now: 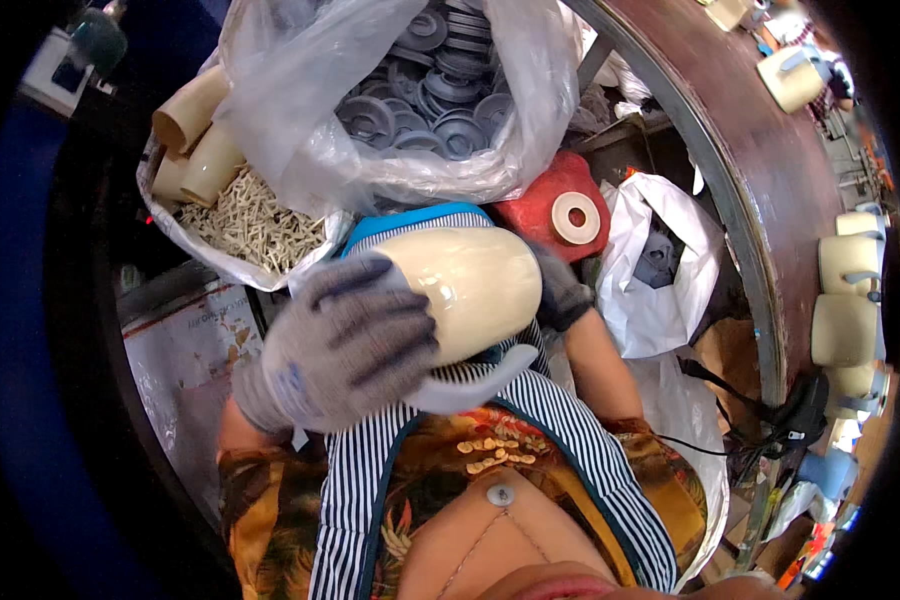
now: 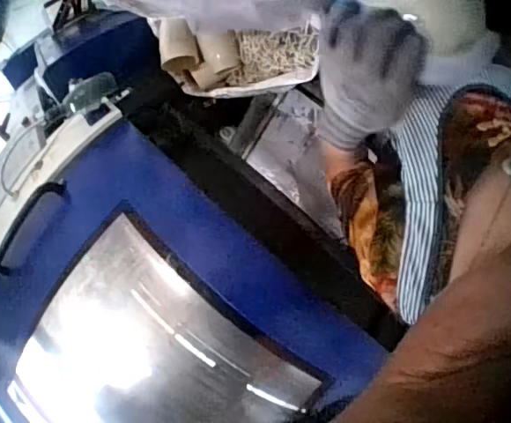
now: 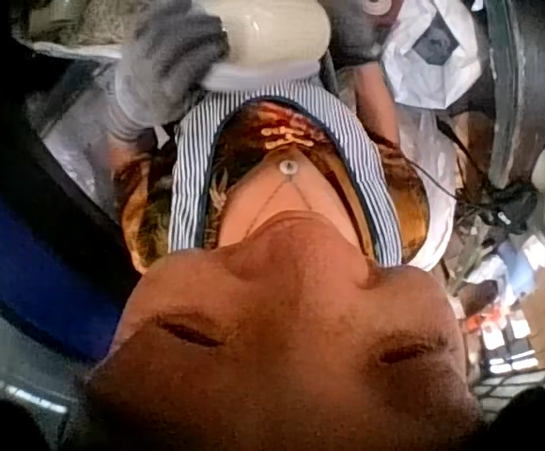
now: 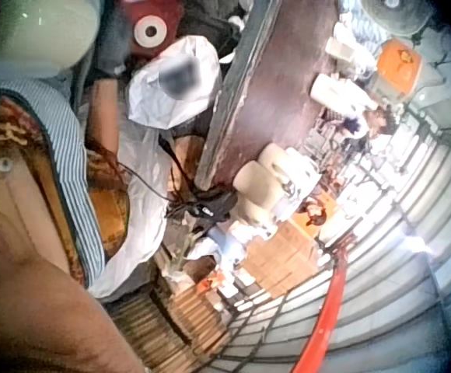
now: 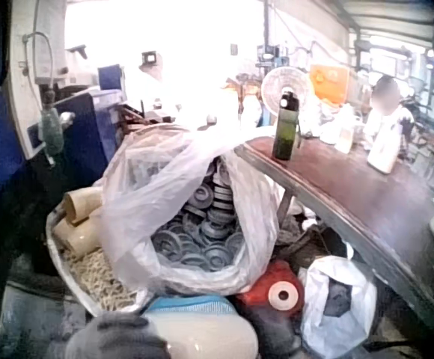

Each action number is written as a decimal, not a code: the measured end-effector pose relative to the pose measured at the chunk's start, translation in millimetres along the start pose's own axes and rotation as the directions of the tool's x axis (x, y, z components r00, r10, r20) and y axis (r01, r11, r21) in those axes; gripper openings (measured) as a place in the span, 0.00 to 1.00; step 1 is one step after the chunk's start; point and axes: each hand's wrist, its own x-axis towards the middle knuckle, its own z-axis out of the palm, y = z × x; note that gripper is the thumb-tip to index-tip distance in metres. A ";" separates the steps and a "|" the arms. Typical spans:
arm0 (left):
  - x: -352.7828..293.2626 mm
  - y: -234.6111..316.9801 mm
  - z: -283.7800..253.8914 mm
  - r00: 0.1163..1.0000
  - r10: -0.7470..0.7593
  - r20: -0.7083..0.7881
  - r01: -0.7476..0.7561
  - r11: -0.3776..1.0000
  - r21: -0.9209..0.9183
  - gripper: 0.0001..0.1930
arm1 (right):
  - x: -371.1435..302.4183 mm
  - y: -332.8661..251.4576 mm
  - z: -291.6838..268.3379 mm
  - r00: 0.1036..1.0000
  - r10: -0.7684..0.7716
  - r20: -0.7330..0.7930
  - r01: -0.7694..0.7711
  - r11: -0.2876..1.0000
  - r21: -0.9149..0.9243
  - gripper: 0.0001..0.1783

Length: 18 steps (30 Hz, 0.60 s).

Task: The person repeatedly picks up beige plastic cups and grey circular lids from nearby containers. They place a lid onto the rim of each cup, press it down to secure it, and then set the assembled unit aside. The process is performed one at a time in a repetitive cycle.

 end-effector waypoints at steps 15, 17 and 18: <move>35.4 -95.8 85.7 0.810 -0.465 -0.356 0.431 0.885 -0.175 0.42 | -187.1 -111.8 -299.0 0.355 -0.624 -0.696 -0.595 0.423 -0.683 0.23; -15.2 -159.1 155.3 0.483 -0.775 -0.407 0.820 0.563 -0.098 0.48 | -183.2 -85.4 -355.2 0.341 -0.471 -0.813 -0.719 0.427 -0.549 0.24; -16.6 -170.1 159.0 0.457 -0.776 -0.435 0.853 0.521 -0.036 0.49 | -184.9 -76.7 -374.2 0.337 -0.373 -0.864 -0.786 0.394 -0.477 0.24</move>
